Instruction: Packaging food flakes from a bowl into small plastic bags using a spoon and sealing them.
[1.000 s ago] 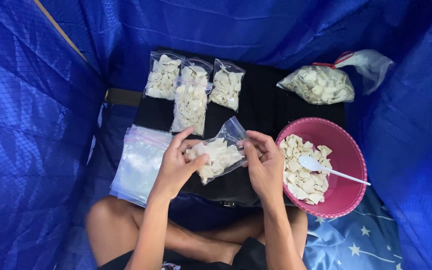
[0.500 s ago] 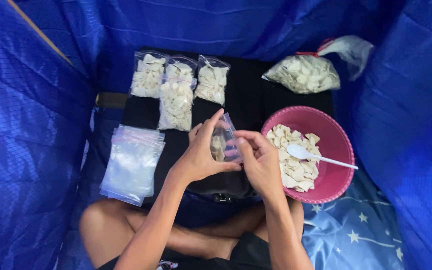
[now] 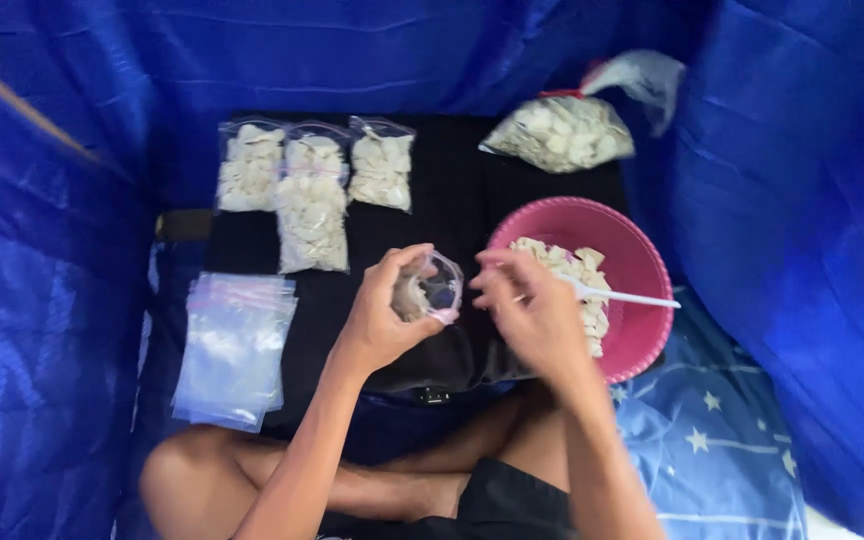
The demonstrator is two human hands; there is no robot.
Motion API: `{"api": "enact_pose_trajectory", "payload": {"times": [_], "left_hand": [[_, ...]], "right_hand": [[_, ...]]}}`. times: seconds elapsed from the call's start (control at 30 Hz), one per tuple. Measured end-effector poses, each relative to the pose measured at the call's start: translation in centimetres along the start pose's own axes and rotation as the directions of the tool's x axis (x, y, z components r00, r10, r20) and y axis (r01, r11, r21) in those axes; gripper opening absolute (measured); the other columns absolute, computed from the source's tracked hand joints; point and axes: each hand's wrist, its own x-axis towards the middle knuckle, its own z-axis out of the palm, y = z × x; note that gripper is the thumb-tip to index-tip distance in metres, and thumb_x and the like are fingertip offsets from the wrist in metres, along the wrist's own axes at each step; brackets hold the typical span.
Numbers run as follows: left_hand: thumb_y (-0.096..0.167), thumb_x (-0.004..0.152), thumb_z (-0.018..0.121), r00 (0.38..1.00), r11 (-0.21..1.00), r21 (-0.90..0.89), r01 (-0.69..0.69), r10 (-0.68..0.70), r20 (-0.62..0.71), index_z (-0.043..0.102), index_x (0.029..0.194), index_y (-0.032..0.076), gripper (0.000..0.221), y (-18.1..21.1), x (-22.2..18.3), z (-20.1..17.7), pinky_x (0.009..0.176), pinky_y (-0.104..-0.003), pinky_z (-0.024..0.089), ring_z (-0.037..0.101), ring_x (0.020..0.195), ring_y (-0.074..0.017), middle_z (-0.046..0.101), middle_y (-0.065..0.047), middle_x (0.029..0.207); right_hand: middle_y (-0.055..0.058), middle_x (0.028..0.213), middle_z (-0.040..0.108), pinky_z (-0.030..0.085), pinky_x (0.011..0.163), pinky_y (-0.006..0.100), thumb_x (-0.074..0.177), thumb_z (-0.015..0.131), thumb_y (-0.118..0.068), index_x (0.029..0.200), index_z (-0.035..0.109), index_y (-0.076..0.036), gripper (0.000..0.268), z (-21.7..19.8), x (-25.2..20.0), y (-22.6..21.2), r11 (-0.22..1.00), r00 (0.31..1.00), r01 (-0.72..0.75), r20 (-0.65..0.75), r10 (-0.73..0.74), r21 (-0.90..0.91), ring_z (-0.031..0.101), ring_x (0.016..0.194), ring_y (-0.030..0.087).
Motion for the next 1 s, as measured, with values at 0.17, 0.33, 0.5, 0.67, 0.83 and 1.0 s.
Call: {"api": "enact_pose_trajectory", "payload": {"times": [0.17,0.33,0.5,0.67,0.83,1.0], "left_hand": [[0.035,0.067,0.093,0.998,0.998,-0.049,-0.040,0.038,-0.046,0.061,0.132,0.012,0.076,-1.5,0.3,1.8,0.099,-0.037,0.049,0.069,0.101,-0.0228,0.072,-0.005,0.102],[0.047,0.063,0.094,0.986,0.990,-0.047,-0.136,0.131,-0.104,0.063,0.129,0.010,0.081,-2.3,1.6,4.2,0.098,-0.034,0.045,0.069,0.095,-0.0201,0.070,-0.002,0.095],[0.060,0.059,0.093,0.950,0.969,0.072,-0.238,0.248,-0.192,0.063,0.130,0.008,0.093,-2.7,1.4,4.9,0.100,-0.034,0.043,0.068,0.093,-0.0204,0.069,-0.004,0.093],[0.064,0.063,0.089,0.930,0.947,0.119,-0.300,0.318,-0.186,0.062,0.131,0.004,0.095,-2.8,1.5,5.1,0.101,-0.036,0.042,0.067,0.092,-0.0204,0.069,-0.005,0.094],[0.065,0.065,0.087,0.928,0.942,0.125,-0.312,0.330,-0.171,0.060,0.134,0.002,0.097,-2.7,1.3,5.0,0.101,-0.037,0.041,0.066,0.091,-0.0205,0.069,-0.006,0.095],[0.064,0.065,0.087,0.934,0.945,0.118,-0.306,0.322,-0.156,0.058,0.138,0.002,0.100,-2.8,1.4,5.1,0.100,-0.038,0.041,0.065,0.092,-0.0221,0.068,-0.007,0.096]], "right_hand": [[0.012,0.097,0.077,0.058,0.081,0.048,0.093,0.063,-0.012,0.112,0.077,-0.015,0.024,-9.1,2.0,2.9,0.729,0.995,0.099,0.089,-0.052,-0.678,0.072,0.092,0.037],[0.004,0.094,0.076,0.060,0.082,0.047,0.087,0.062,-0.024,0.109,0.076,-0.022,0.026,-11.5,2.7,8.7,0.251,0.949,0.206,0.256,0.185,-0.946,0.073,0.094,0.031],[0.007,0.096,0.079,0.062,0.080,0.053,0.093,0.065,-0.031,0.114,0.076,-0.032,0.023,-13.2,4.4,5.7,0.280,0.957,-0.014,0.069,0.283,-0.960,0.078,0.090,0.037],[-0.006,0.077,0.071,0.060,0.064,0.040,0.094,0.060,-0.034,0.088,0.073,-0.034,0.014,-12.4,6.9,12.1,0.133,0.993,0.111,0.105,-0.047,-0.985,0.074,0.069,0.025],[-0.001,0.079,0.072,0.060,0.067,0.044,0.091,0.064,-0.032,0.080,0.071,-0.026,0.014,-10.1,5.4,10.2,0.407,0.944,0.330,0.310,-0.116,-0.852,0.074,0.075,0.029],[0.011,0.096,0.080,0.057,0.084,0.056,0.090,0.066,-0.026,0.097,0.078,-0.020,0.015,-12.7,2.9,4.3,0.652,0.900,0.118,0.359,0.249,-0.749,0.072,0.098,0.043]]}}
